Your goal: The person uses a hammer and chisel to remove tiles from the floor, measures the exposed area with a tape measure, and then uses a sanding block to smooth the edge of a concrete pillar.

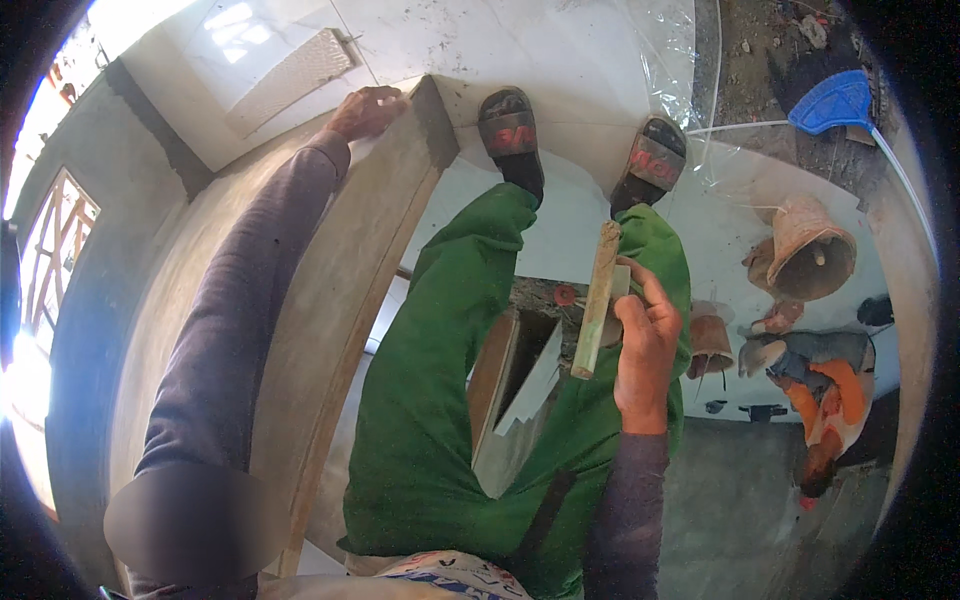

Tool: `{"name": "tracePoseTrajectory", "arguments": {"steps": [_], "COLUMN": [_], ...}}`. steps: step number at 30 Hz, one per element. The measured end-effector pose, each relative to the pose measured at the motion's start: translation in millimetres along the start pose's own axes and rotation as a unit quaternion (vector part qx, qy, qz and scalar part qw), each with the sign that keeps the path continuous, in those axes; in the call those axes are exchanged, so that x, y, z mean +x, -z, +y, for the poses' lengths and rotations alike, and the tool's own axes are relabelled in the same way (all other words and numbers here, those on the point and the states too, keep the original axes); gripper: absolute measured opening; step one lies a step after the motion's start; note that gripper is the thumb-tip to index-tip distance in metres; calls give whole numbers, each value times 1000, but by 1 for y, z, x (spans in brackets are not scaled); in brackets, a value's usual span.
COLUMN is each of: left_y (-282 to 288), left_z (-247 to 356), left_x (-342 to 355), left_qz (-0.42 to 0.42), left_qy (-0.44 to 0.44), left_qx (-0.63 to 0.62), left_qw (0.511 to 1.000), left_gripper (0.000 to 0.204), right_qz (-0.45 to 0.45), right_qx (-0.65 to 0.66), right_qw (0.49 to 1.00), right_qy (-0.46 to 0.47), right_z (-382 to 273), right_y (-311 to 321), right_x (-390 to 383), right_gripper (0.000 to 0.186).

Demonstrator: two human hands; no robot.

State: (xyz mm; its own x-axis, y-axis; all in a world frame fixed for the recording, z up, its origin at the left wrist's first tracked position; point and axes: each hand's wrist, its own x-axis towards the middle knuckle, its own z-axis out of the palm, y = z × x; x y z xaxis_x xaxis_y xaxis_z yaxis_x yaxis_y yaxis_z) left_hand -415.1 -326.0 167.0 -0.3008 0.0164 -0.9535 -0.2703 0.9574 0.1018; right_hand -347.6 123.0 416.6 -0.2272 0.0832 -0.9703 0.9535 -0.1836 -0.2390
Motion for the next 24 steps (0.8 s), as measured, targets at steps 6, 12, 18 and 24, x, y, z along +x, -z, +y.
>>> {"name": "tracePoseTrajectory", "arguments": {"steps": [6,12,18,24], "left_y": [-16,-7,-5,-9], "left_z": [-5,10,13,3], "left_x": [2,-7,-13,-13], "left_qz": [73,45,46,55], "left_qy": [-3,16,13,23], "left_qx": [51,45,32,58], "left_qw": [996,998,998,997], "left_gripper": [53,53,53,53], "right_qz": [-2,0,18,12], "right_qx": [-4,-32,-29,-35], "right_qw": [1000,999,999,999], "right_qy": [-6,-10,-7,-7], "right_z": [0,3,3,7], "right_y": [-11,-9,-9,-6], "right_x": [1,3,1,3], "right_gripper": [46,45,44,46]}}
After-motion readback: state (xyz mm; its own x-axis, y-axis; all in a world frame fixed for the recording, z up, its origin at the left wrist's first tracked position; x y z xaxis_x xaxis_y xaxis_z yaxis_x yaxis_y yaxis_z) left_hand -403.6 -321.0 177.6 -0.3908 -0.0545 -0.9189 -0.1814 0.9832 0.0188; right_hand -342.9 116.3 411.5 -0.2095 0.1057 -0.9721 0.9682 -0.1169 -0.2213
